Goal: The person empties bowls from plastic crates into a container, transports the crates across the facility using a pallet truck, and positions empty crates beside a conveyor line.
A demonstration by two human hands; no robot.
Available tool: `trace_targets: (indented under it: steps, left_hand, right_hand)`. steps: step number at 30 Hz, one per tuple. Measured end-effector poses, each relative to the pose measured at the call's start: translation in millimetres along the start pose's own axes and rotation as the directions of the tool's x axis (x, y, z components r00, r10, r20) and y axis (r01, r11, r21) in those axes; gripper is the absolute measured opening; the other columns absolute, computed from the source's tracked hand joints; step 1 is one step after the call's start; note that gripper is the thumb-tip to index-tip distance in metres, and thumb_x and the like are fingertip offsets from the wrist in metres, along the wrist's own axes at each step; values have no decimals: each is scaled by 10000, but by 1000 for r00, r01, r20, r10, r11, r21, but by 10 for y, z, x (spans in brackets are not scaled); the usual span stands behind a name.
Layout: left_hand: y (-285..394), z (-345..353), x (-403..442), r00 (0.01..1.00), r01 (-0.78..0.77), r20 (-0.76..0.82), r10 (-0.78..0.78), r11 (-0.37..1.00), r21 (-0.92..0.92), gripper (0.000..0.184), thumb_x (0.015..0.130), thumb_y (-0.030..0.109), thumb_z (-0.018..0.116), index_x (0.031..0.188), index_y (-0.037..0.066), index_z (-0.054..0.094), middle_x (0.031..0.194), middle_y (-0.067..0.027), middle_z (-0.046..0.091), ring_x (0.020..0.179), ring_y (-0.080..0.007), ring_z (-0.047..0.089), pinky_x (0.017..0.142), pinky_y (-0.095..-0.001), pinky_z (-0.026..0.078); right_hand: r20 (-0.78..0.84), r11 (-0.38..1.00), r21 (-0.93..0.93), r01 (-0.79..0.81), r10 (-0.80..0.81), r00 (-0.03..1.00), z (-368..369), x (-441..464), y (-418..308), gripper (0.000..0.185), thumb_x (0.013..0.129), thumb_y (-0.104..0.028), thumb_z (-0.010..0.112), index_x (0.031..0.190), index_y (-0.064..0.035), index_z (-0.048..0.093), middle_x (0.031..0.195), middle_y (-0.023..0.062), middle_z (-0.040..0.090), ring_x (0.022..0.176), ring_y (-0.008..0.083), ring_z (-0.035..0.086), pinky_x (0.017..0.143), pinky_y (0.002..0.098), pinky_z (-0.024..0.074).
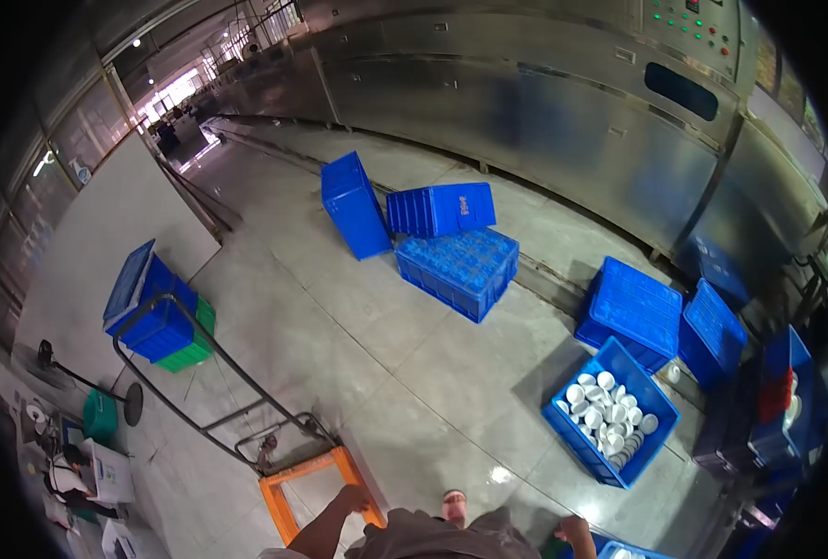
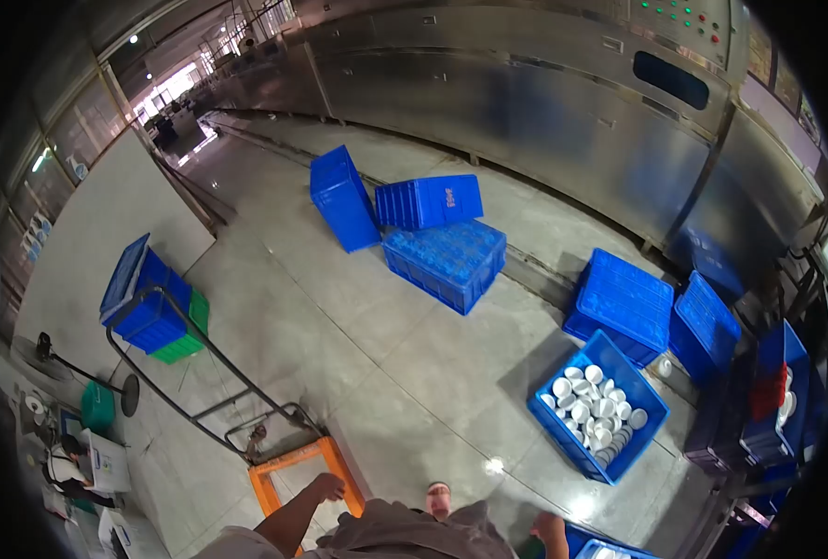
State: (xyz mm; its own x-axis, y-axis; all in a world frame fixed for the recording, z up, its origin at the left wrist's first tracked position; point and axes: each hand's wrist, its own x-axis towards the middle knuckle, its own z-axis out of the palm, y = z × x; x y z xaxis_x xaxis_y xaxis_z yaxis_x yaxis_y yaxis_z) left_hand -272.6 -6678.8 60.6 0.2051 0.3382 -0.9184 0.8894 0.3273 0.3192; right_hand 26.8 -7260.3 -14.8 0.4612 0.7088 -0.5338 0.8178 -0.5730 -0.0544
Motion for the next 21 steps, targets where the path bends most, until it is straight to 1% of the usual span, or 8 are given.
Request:
trace_targets:
  steps: [3,11,13,15,17,18,19,21]
  left_hand:
    - [936,-170,7,954,-288,-157,257,931,-224,114,813,125,539,809,20,584,651,-92,558,576,-202,586,469,-299,474]
    - [2856,-972,-775,828,-560,-137,543,814,-156,200,847,234,588,939,57,599,787,-71,637,606,-154,608,534,-290,479]
    - [2584,-1282,-570,875,-484,-63,480,862,-152,208,839,236,599,946,57,602,791,-79,646,610,-174,623,529,-310,494]
    - [2352,-1207,-551,966,-254,-65,250,965,-61,227,824,266,596,906,55,603,775,-98,653,624,-213,642,518,-321,497]
    - [2040,-1393,-393,991,-123,-54,123,992,12,296,837,329,572,946,57,616,860,-101,667,706,-232,660,586,-353,513]
    - [1888,-1395,-390,995,-84,-54,82,996,-31,305,841,337,564,957,59,615,872,-102,666,713,-240,662,587,-357,513]
    - [1676,-1471,-141,999,-49,-8,48,993,-105,303,844,327,562,996,67,590,901,-107,662,723,-256,666,588,-372,517]
    - [1470,-1502,22,984,-136,-147,102,960,-243,344,837,336,583,1064,84,524,919,-125,637,728,-289,665,571,-412,525]
  right_hand:
    - [470,530,666,-526,249,847,-41,-504,-346,139,681,-252,650,639,-120,660,676,54,641,648,221,635,544,348,491]
    - [718,-155,693,-704,226,658,-955,174,-769,186,799,-101,589,625,-50,630,598,73,637,531,190,639,432,301,502]
    - [667,204,700,-684,154,729,-162,682,-681,260,873,-192,497,749,-26,654,678,104,672,557,237,656,414,347,501]
    - [384,854,446,-268,88,919,-258,1549,-432,333,865,-296,531,686,-49,665,709,83,673,565,212,637,492,398,501]
    - [-140,993,86,80,-68,988,-1284,1998,-177,262,865,-242,554,815,-5,653,751,100,661,538,210,608,514,400,504]
    - [-100,656,754,-36,169,981,-1896,2084,-216,187,847,-148,557,931,9,612,783,121,657,577,200,627,516,340,504]
    - [-55,-52,995,82,395,917,-2529,2165,-259,232,828,-54,560,1046,24,570,814,142,654,617,190,646,518,280,503]
    - [19,-153,987,39,363,932,-3400,2291,-287,239,868,-72,521,1081,30,559,865,144,655,677,193,659,550,254,508]
